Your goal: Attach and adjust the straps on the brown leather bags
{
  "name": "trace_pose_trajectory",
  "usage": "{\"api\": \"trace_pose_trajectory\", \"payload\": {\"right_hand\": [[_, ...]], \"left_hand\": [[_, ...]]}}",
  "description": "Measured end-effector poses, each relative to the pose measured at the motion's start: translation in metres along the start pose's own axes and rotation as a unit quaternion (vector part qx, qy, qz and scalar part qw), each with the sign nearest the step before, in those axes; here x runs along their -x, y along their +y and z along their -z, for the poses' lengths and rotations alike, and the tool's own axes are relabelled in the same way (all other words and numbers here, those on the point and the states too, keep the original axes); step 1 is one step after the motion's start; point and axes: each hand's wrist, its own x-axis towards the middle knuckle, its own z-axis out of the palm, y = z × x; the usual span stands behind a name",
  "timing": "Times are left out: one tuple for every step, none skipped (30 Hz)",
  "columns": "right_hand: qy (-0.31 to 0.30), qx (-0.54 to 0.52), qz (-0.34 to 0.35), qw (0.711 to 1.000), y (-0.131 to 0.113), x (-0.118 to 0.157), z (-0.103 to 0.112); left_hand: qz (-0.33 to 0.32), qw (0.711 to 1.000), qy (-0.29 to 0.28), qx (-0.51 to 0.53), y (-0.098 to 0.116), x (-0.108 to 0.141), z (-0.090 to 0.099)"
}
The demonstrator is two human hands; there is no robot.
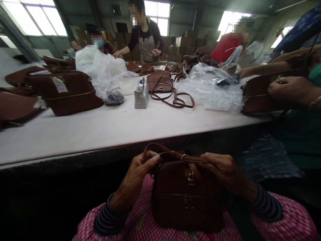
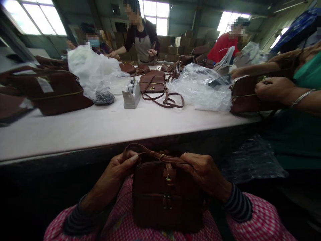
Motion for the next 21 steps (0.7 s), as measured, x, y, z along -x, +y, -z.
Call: {"api": "trace_pose_trajectory", "payload": {"right_hand": [[0.001, -0.008, 0.007, 1.0, 0.0, 0.001, 0.001], [0.003, -0.015, 0.011, 1.0, 0.001, 0.002, 0.001], [0.006, -0.021, 0.012, 1.0, 0.001, 0.003, 0.002], [0.011, -0.026, 0.014, 1.0, 0.002, 0.004, 0.003], [0.014, -0.032, 0.017, 0.999, 0.002, 0.005, 0.005], [0.012, -0.038, 0.019, 0.999, 0.002, 0.005, 0.007], [0.007, -0.048, 0.019, 0.999, 0.001, 0.005, 0.009], [0.002, -0.06, 0.016, 0.998, 0.0, 0.005, 0.011], [-0.004, -0.073, 0.009, 0.997, -0.001, 0.005, 0.014], [-0.011, -0.085, 0.0, 0.996, -0.003, 0.004, 0.016], [-0.016, -0.094, -0.008, 0.995, -0.005, 0.003, 0.018], [-0.019, -0.099, -0.014, 0.995, -0.006, 0.002, 0.02], [-0.022, -0.101, -0.016, 0.994, -0.008, 0.001, 0.022], [-0.025, -0.101, -0.016, 0.994, -0.011, -0.001, 0.024], [-0.025, -0.099, -0.015, 0.995, -0.013, -0.003, 0.026], [-0.023, -0.098, -0.014, 0.995, -0.016, -0.006, 0.028], [-0.024, -0.098, -0.016, 0.995, -0.019, -0.008, 0.03], [-0.027, -0.103, -0.023, 0.994, -0.023, -0.012, 0.032], [-0.034, -0.113, -0.034, 0.992, -0.028, -0.015, 0.034], [-0.044, -0.129, -0.052, 0.989, -0.033, -0.018, 0.037], [-0.059, -0.147, -0.074, 0.985, -0.038, -0.02, 0.041]], "left_hand": [[-0.004, 1.0, -0.002, -0.01, 0.003, 0.001, -0.001], [-0.009, 1.0, -0.003, -0.017, 0.005, 0.003, -0.002], [-0.013, 1.0, -0.005, -0.022, 0.007, 0.004, -0.003], [-0.016, 1.0, -0.009, -0.025, 0.009, 0.005, -0.005], [-0.018, 0.999, -0.011, -0.028, 0.01, 0.006, -0.007], [-0.02, 0.999, -0.012, -0.031, 0.011, 0.007, -0.009], [-0.022, 0.999, -0.012, -0.035, 0.012, 0.007, -0.01], [-0.022, 0.999, -0.012, -0.041, 0.013, 0.008, -0.012], [-0.022, 0.999, -0.011, -0.045, 0.014, 0.008, -0.014], [-0.022, 0.999, -0.01, -0.049, 0.014, 0.007, -0.015], [-0.022, 0.998, -0.009, -0.051, 0.014, 0.007, -0.016], [-0.022, 0.998, -0.009, -0.053, 0.014, 0.006, -0.017], [-0.023, 0.998, -0.008, -0.055, 0.014, 0.006, -0.018], [-0.024, 0.998, -0.008, -0.056, 0.014, 0.005, -0.02], [-0.026, 0.998, -0.009, -0.056, 0.013, 0.005, -0.021], [-0.027, 0.998, -0.01, -0.056, 0.013, 0.005, -0.022], [-0.028, 0.998, -0.01, -0.056, 0.013, 0.004, -0.023], [-0.027, 0.998, -0.009, -0.055, 0.013, 0.005, -0.024], [-0.026, 0.998, -0.007, -0.056, 0.013, 0.005, -0.025], [-0.025, 0.998, -0.004, -0.058, 0.013, 0.005, -0.025], [-0.025, 0.998, 0.0, -0.063, 0.013, 0.006, -0.026]]}}
